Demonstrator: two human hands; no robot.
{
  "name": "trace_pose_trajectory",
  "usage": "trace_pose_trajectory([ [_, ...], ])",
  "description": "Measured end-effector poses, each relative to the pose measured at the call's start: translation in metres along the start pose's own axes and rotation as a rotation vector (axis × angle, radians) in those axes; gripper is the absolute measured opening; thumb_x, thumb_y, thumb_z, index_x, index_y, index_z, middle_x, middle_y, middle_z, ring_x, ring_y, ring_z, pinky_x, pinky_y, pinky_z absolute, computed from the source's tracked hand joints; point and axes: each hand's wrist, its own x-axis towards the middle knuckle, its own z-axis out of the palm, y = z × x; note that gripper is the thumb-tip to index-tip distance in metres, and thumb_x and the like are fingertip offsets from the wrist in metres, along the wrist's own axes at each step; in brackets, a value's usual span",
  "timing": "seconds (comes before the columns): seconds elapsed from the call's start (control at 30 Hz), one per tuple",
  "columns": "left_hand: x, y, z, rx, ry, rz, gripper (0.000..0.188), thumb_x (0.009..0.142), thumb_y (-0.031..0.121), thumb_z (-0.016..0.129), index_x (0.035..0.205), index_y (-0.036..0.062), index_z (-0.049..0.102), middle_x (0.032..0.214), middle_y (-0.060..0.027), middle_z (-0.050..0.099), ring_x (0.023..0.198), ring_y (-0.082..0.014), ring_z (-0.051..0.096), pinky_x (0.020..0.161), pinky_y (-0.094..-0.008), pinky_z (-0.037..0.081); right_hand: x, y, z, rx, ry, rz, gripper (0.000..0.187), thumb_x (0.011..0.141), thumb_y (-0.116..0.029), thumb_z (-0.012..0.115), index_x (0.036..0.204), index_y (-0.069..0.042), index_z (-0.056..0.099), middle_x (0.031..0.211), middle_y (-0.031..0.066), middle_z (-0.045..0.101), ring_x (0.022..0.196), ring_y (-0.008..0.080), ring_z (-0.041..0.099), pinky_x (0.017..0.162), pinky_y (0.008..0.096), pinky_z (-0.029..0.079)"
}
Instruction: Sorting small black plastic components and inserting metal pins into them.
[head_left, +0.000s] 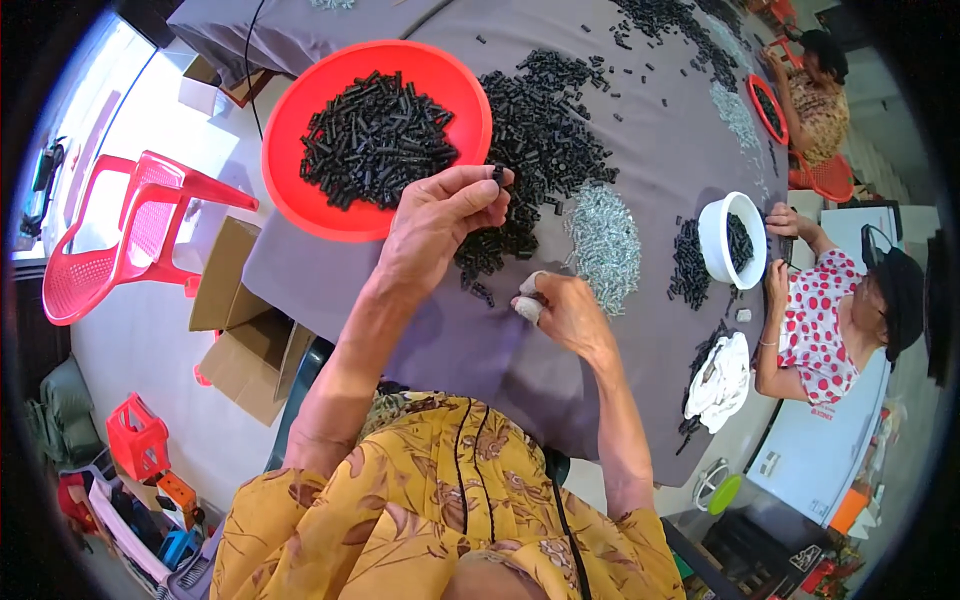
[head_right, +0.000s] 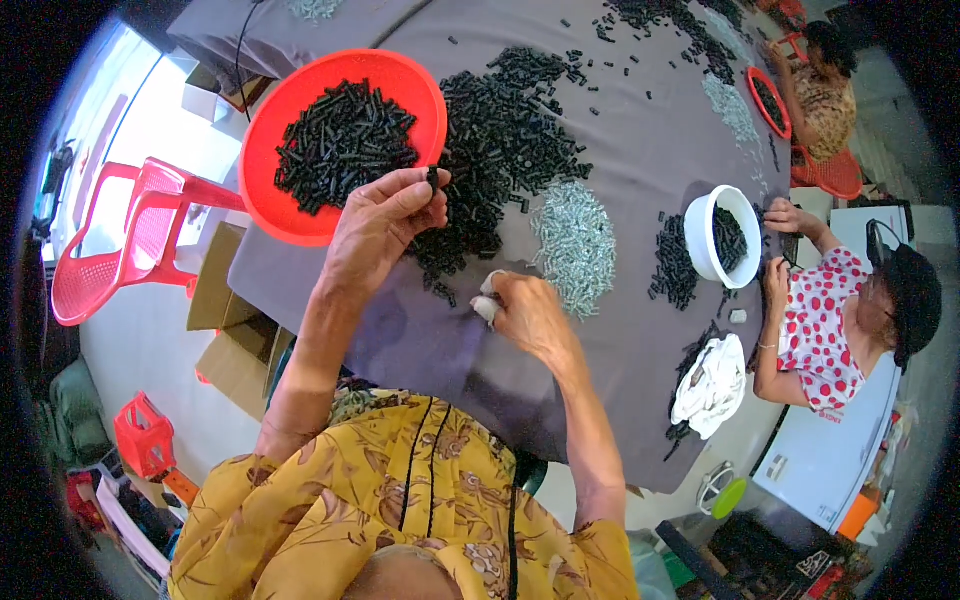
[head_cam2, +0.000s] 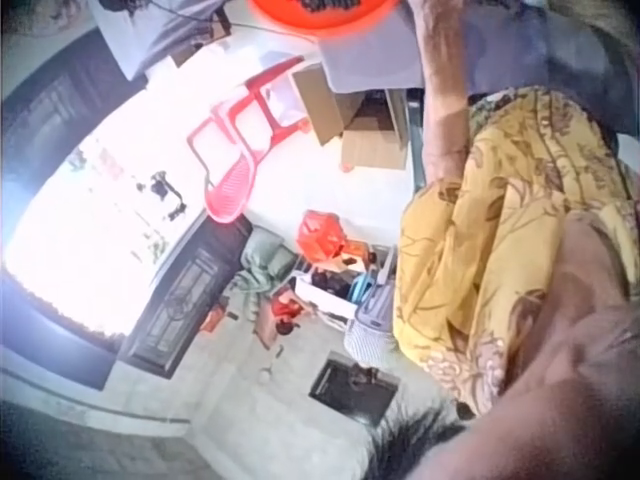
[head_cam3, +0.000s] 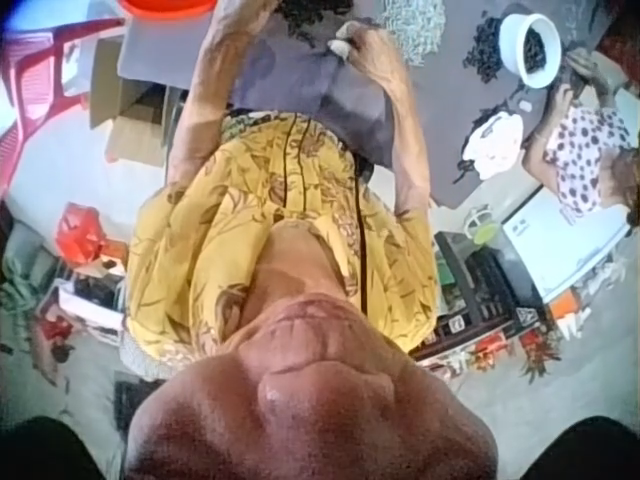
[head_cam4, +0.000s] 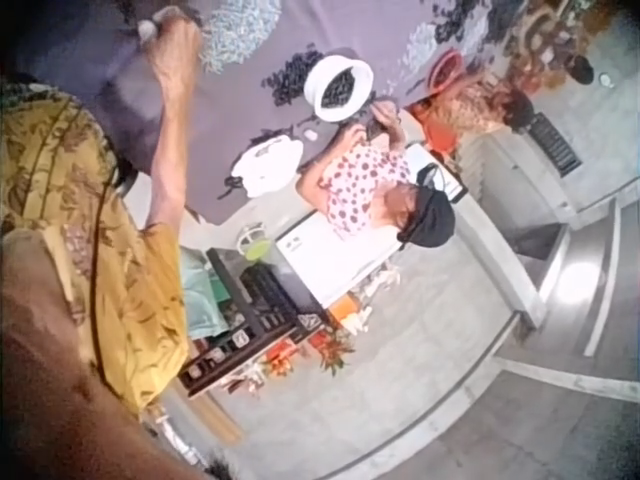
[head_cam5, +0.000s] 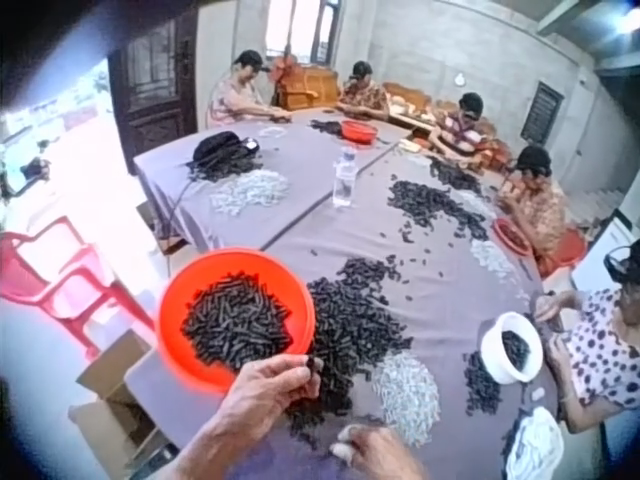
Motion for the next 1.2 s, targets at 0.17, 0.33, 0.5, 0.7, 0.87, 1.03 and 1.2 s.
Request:
trace_pose_trajectory([
  [0.17, -0.001, -0.002, 0.0, 0.013, -0.008, 0.018, 0.019, 0.087, 0.008, 0.061, 0.103, -0.0018, 0.062, 0.085, -0.0048, 0.064, 0.074, -0.0113, 0.059, 0.072, -0.025, 0.049, 0.009, 0.02, 0.012, 0.084, 0.005, 0.025, 0.026, 0.077, -0.021, 0.07, 0.075, 0.002, 0.059, 0.066, 0.0218, 0.055, 0.062, 0.0407, 0.054, 0.059, 0.0452, 0.043],
  [0.33, -0.001, -0.001, -0.003, 0.068, 0.016, 0.062, 0.018, 0.085, 0.005, 0.062, 0.102, -0.0019, 0.062, 0.084, -0.0046, 0.064, 0.074, -0.0108, 0.059, 0.072, -0.024, 0.049, 0.011, 0.022, 0.011, 0.068, 0.024, 0.015, 0.026, 0.077, -0.023, 0.07, 0.075, 0.001, 0.062, 0.061, 0.0202, 0.055, 0.06, 0.0381, 0.056, 0.058, 0.0438, 0.044],
  [0.5, -0.005, 0.017, -0.013, 0.17, 0.152, 0.15, 0.018, 0.084, 0.007, 0.063, 0.1, -0.0027, 0.063, 0.082, -0.0049, 0.065, 0.071, -0.0105, 0.059, 0.071, -0.0225, 0.049, 0.01, 0.022, 0.009, 0.145, 0.043, 0.0, 0.024, 0.077, -0.024, 0.069, 0.08, 0.0, 0.065, 0.063, 0.0182, 0.059, 0.06, 0.0345, 0.058, 0.058, 0.0419, 0.045],
  [0.7, -0.007, 0.04, -0.033, 0.459, 0.25, 0.328, 0.022, 0.083, 0.005, 0.063, 0.102, -0.0042, 0.063, 0.08, -0.0034, 0.064, 0.07, -0.0074, 0.057, 0.068, -0.0208, 0.047, 0.007, 0.022, 0.01, 0.081, 0.072, 0.005, 0.019, 0.076, -0.019, 0.069, 0.082, 0.0, 0.066, 0.064, 0.011, 0.06, 0.055, 0.0194, 0.055, 0.054, 0.0336, 0.043],
  [0.87, 0.003, 0.047, -0.066, 0.723, 0.369, 0.346, 0.024, 0.081, 0.006, 0.064, 0.103, -0.0031, 0.064, 0.081, -0.0028, 0.064, 0.072, -0.0065, 0.057, 0.069, -0.0217, 0.047, 0.006, 0.02, 0.013, 0.065, 0.086, -0.013, 0.02, 0.076, -0.02, 0.069, 0.083, -0.002, 0.067, 0.065, 0.0107, 0.061, 0.057, 0.0205, 0.057, 0.056, 0.0334, 0.044],
  [1.03, 0.005, 0.046, -0.069, 1.044, 0.482, 0.635, 0.023, 0.082, 0.009, 0.064, 0.103, 0.0006, 0.065, 0.084, -0.0077, 0.066, 0.071, -0.0122, 0.06, 0.067, -0.0249, 0.048, 0.004, 0.016, 0.014, 0.091, 0.117, 0.01, 0.024, 0.075, -0.027, 0.068, 0.082, -0.004, 0.067, 0.07, 0.0143, 0.062, 0.064, 0.0301, 0.061, 0.061, 0.039, 0.047],
  [1.2, -0.028, 0.032, -0.024, 1.222, 0.331, 0.726, 0.018, 0.082, 0.006, 0.063, 0.099, 0.0003, 0.066, 0.09, -0.0105, 0.067, 0.082, -0.0162, 0.063, 0.075, -0.0267, 0.05, -0.001, 0.024, 0.018, 0.059, 0.127, 0.041, 0.025, 0.074, -0.027, 0.068, 0.086, -0.005, 0.067, 0.069, 0.0131, 0.062, 0.061, 0.0283, 0.06, 0.059, 0.0379, 0.046],
])
